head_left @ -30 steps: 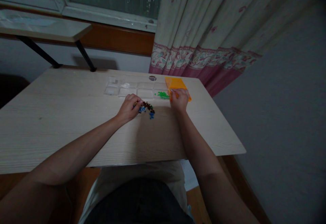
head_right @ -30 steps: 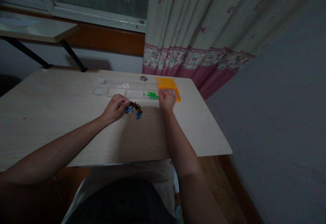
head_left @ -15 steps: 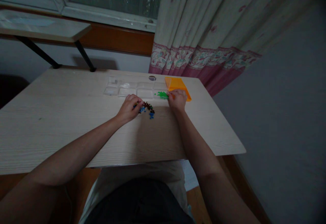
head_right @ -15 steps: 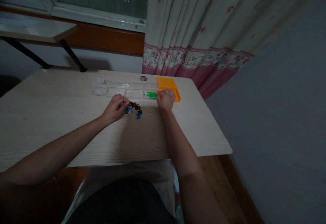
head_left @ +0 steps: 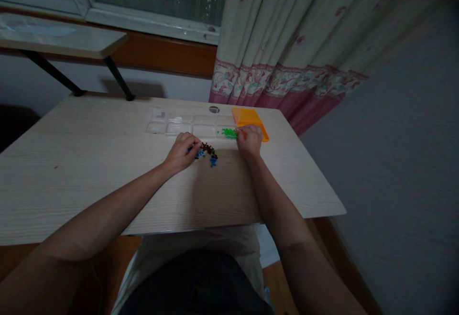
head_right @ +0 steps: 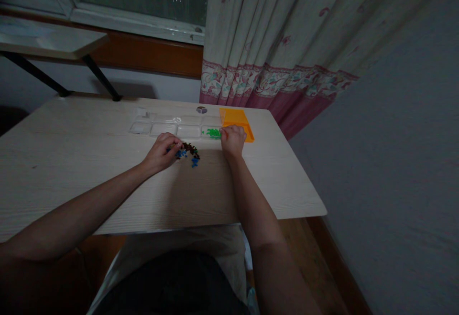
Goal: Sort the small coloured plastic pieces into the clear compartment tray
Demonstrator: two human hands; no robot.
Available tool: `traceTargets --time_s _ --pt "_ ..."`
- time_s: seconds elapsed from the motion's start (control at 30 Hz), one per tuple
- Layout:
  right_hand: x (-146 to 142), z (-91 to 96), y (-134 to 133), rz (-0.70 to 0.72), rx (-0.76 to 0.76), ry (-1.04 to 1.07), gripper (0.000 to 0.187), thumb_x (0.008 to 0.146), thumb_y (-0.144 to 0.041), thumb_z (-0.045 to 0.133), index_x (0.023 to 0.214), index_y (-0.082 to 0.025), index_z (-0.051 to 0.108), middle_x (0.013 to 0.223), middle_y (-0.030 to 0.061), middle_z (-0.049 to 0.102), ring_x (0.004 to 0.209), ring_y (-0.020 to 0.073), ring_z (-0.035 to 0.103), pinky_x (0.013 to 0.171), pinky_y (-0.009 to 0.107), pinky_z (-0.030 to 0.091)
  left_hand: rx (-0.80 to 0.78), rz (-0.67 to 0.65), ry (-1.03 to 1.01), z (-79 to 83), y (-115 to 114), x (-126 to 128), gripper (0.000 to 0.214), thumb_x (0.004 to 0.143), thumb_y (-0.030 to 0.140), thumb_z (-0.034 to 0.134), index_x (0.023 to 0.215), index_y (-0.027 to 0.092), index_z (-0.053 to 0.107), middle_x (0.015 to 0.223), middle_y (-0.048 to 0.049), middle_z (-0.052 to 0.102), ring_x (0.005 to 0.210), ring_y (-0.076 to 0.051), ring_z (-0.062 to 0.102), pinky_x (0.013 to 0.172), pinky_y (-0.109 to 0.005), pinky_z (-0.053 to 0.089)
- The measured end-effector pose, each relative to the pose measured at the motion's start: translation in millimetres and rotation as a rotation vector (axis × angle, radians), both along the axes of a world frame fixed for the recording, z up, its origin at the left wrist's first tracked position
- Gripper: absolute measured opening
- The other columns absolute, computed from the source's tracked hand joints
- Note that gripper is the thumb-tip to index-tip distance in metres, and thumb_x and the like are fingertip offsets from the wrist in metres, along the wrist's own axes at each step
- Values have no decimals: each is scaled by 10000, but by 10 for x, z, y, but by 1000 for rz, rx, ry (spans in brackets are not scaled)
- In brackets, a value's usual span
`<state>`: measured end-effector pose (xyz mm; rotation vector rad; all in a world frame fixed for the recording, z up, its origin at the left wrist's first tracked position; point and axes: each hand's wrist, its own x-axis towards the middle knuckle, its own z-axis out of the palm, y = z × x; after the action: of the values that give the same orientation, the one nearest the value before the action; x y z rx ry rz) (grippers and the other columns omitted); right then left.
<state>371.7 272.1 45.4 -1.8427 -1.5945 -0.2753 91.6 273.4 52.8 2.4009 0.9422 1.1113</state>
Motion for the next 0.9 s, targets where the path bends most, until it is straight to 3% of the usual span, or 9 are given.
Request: traceTargets --time_s 0.23,0.4,0.57,0.9 --pt "-23 8 5 -2 -3 -3 303 922 -342 510 977 -182 762 1002 98 695 1013 266 509 920 417 360 122 -149 213 -25 -61 10 341 930 291 526 1255 258 622 1219 -107 576 1177 -272 477 1028 -464 377" --pt "-43 5 7 2 -17 -16 324 940 -351 484 987 -181 756 1014 104 689 1021 263 505 924 415 358 224 -160 320 -83 -56 30 465 908 217 518 1366 294 551 1388 -104 485 1299 -291 402 1130 -536 281" --pt "-52 4 11 21 -23 -23 329 945 -356 477 987 -183 755 1016 108 688 1017 261 505 916 407 356 250 -133 399 -108 -61 27 486 901 203 510 1377 295 543 1441 -97 452 1351 -301 363 1165 -580 222" --pt "-59 -8 7 48 -2 6 299 929 -361 515 967 -191 759 994 94 696 1015 266 509 920 410 353 226 -105 395 -118 -70 28 325 905 265 535 1210 266 648 1431 -92 478 1369 -300 366 1182 -577 207"
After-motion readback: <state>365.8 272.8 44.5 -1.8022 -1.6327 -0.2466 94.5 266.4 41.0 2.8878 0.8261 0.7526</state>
